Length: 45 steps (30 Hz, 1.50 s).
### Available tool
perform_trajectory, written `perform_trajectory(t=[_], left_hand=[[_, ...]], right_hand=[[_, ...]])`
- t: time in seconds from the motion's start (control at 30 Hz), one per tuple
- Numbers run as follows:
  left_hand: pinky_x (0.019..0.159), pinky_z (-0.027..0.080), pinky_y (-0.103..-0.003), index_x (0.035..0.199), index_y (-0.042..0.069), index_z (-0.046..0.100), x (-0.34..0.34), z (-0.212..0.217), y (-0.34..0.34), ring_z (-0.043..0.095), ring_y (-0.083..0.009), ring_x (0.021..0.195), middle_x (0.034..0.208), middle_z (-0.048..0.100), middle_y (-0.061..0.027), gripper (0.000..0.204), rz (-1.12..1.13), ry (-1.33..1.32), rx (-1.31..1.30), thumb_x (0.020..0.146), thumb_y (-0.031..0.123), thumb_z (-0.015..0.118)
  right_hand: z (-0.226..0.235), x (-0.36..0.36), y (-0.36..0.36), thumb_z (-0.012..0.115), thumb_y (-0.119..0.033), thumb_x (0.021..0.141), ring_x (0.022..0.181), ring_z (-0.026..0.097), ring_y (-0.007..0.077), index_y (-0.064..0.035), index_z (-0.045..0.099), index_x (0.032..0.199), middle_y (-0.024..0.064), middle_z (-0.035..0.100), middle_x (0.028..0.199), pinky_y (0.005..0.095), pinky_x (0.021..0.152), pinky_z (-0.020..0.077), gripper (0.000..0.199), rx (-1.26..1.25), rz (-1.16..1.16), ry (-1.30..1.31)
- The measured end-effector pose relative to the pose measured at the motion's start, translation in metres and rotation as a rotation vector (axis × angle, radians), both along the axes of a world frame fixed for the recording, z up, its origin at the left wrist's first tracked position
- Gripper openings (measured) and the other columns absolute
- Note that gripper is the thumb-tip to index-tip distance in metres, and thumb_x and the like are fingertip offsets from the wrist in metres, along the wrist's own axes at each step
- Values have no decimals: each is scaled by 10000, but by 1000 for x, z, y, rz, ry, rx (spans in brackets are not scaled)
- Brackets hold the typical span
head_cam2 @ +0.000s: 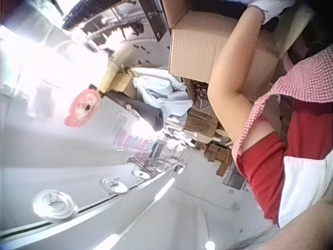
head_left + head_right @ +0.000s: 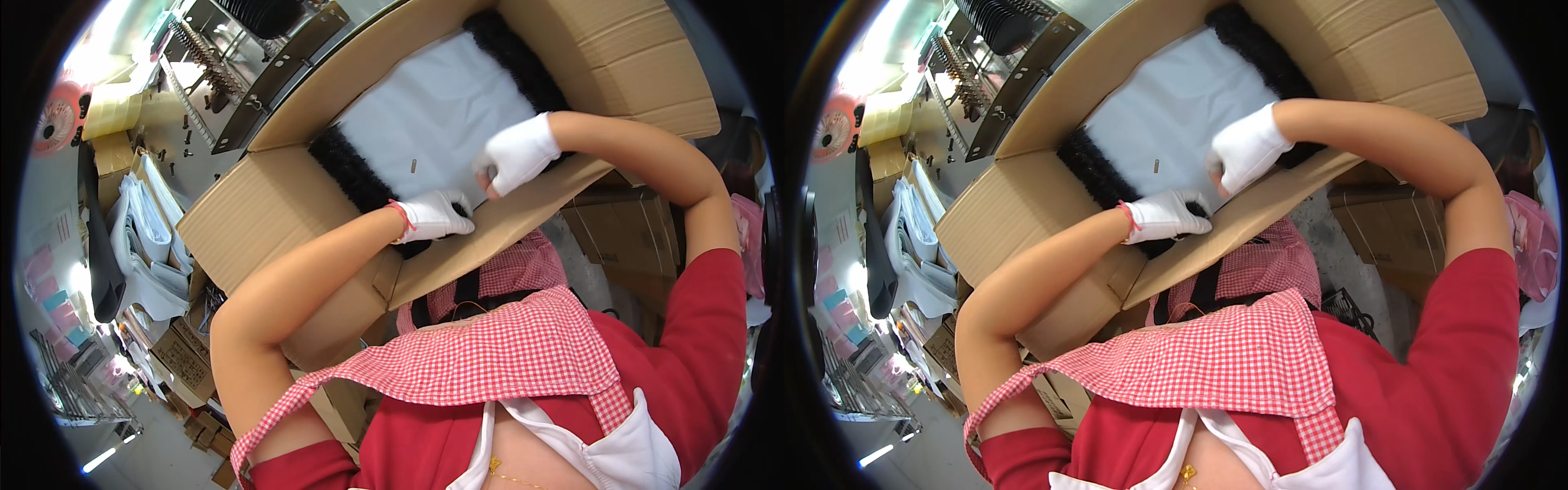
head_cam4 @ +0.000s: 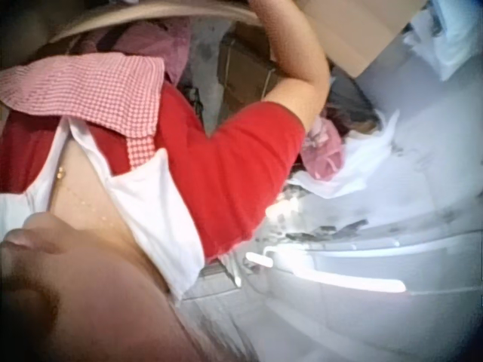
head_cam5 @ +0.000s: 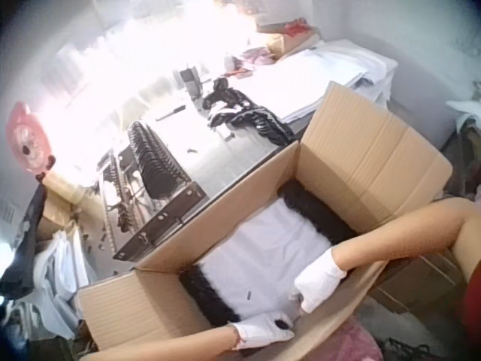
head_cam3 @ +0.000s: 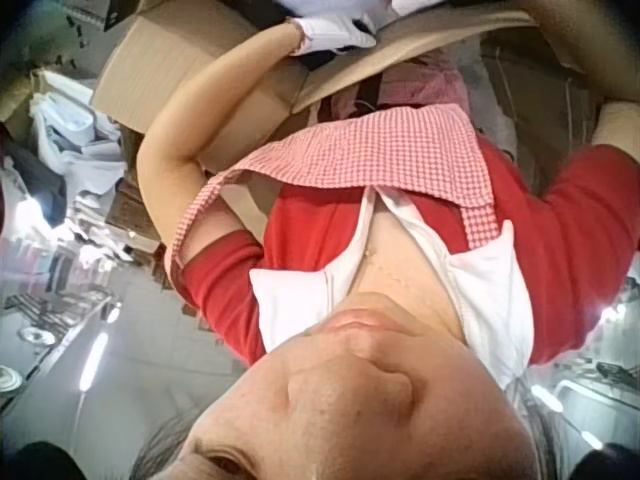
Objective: The person repeatedly picks up black hairbrush heads from a metal rack and places them into a cardboard box lined with white paper. The person handles the brushes one at a time, arranging them in rows inside the box.
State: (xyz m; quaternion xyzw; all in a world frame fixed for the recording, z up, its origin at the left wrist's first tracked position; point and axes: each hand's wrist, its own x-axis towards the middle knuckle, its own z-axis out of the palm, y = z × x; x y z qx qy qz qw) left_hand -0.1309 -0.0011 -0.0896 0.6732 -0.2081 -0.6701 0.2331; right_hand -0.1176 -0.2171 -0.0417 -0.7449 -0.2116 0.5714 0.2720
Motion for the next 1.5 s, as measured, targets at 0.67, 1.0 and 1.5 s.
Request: perform_trajectory(t=[0.67,1.0,1.5], left_hand=[[1018,362,-339,1175,-6,510,-15,-14,21,484,-195,1079,1179,574,-92,449,445,-25,227,1021,341,269],[1114,341,-369,1303,2,505,-24,-15,33,480,-303,1299,1407,503,-224,497,629,98,182,1038,364,291],[988,485,-371,1291,-133,445,253,131,51,602,-341,1156,1234,590,-294,996,536,-1312,-26,623,462,884]], right_hand=[[-60,-39,81,503,-615,920,1255,546,309,-140,530,1410,137,588,1368,413,1062,407,683,-81,140,-42],[-65,-37,86,557,-666,872,1163,607,363,-101,605,1336,184,658,1238,415,998,457,733,29,75,-167],[16,138,142,734,-297,802,1237,529,323,16,593,1245,158,597,1291,415,1062,420,561,495,-198,-1411]])
